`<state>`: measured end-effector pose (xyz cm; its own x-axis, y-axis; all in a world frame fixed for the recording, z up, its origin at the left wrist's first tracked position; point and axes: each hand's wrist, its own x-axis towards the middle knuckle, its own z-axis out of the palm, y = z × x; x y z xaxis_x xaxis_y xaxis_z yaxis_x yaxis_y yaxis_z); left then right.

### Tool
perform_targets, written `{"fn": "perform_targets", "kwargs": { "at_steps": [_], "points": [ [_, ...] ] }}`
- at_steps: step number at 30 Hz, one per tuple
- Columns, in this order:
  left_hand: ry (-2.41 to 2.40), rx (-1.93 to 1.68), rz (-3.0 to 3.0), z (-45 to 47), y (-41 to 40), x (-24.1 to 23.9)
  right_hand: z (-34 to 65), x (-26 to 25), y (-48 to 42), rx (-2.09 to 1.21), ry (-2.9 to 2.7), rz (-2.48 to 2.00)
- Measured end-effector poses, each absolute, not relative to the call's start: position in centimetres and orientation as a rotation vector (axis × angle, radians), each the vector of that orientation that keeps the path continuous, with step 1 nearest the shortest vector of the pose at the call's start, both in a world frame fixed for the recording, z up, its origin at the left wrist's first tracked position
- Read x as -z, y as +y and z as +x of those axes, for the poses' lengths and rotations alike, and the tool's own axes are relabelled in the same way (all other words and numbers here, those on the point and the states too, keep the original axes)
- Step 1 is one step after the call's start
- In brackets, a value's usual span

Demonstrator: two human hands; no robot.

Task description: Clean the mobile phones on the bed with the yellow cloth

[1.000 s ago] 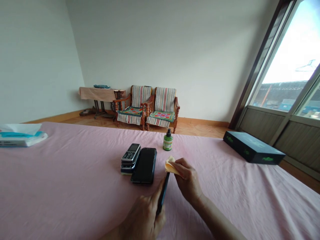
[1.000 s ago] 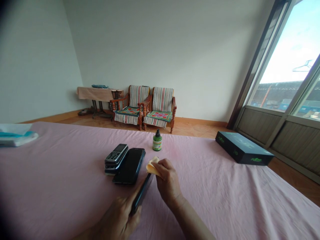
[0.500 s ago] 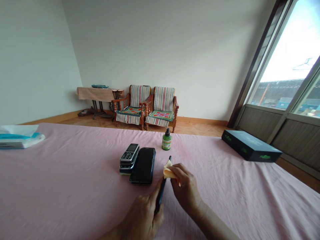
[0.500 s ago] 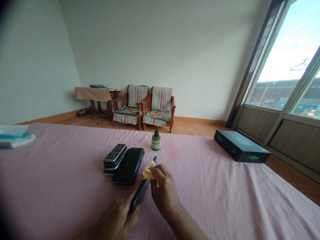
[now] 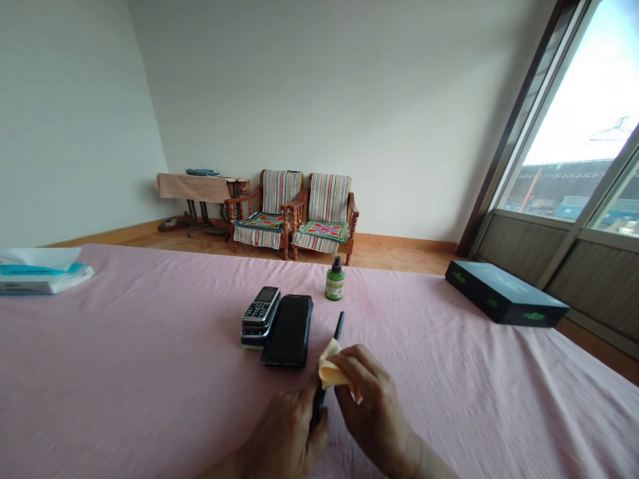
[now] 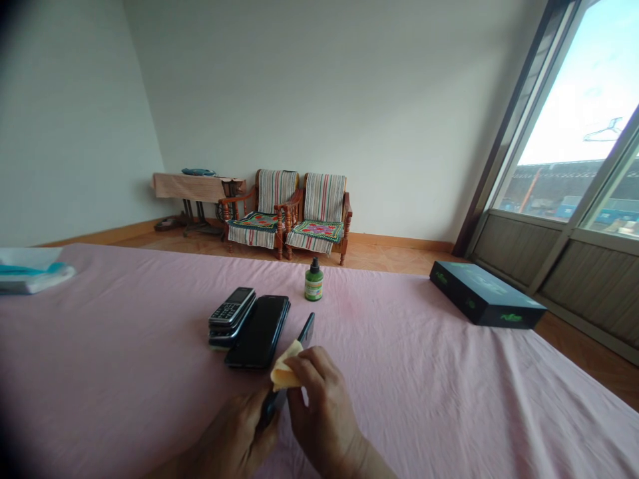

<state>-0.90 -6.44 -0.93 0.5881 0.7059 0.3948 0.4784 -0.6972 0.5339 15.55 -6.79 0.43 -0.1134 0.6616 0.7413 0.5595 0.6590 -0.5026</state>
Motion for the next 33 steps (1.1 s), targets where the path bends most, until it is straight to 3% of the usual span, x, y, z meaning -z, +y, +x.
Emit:
{"fn": "perform_targets", "kwargs": {
  "at_steps": [8, 21, 33],
  "points": [
    [0.919, -0.859, 2.436, -0.9, -6.3, 1.2, 16.3, -0.4, -4.8, -0.113, -1.732, -1.093],
    [0.757, -0.743, 2.32, -1.0, -6.3, 0.0, 14.8, -1.4, -8.8, -0.034, -2.014, -0.654],
    [0.973, -0.794, 2.417, -0.8, -6.2, 0.8, 16.4, 0.7, -3.0, -0.153, -1.721, -1.181]
  ]
}}
